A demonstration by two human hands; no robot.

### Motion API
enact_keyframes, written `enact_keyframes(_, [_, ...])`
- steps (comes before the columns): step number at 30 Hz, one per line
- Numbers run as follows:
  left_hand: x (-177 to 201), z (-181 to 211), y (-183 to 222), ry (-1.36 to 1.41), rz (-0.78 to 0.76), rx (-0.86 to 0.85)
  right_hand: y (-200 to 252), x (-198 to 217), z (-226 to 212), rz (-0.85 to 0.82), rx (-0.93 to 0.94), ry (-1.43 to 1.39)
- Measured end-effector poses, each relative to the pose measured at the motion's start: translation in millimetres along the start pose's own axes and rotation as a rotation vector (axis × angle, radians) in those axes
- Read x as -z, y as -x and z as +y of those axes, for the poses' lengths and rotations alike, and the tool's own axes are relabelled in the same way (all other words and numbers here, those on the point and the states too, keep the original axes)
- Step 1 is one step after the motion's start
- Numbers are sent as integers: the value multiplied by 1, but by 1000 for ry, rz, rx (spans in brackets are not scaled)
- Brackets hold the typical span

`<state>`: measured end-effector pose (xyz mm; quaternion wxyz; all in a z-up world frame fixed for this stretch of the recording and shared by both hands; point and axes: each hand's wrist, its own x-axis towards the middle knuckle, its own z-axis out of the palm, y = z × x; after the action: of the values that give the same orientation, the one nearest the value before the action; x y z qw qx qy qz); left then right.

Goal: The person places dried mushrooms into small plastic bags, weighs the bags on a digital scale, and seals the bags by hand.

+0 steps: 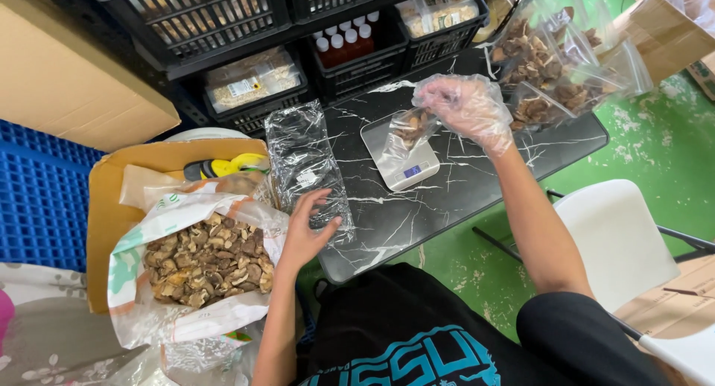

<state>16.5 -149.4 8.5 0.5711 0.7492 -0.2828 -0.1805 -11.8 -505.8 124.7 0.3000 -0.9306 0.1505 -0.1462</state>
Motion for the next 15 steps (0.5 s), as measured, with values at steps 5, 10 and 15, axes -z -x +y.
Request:
enact_keyframes(5, [-4, 7, -1, 6, 0, -7, 6, 12, -7, 56, -39, -221])
enact_keyframes(10, [-3, 6, -4, 2, -11, -2, 14, 21, -4, 121, -29, -289])
enact_keyframes(15, [1, -4, -4, -2, 7, -5, 19, 19, 12, 160, 93, -541])
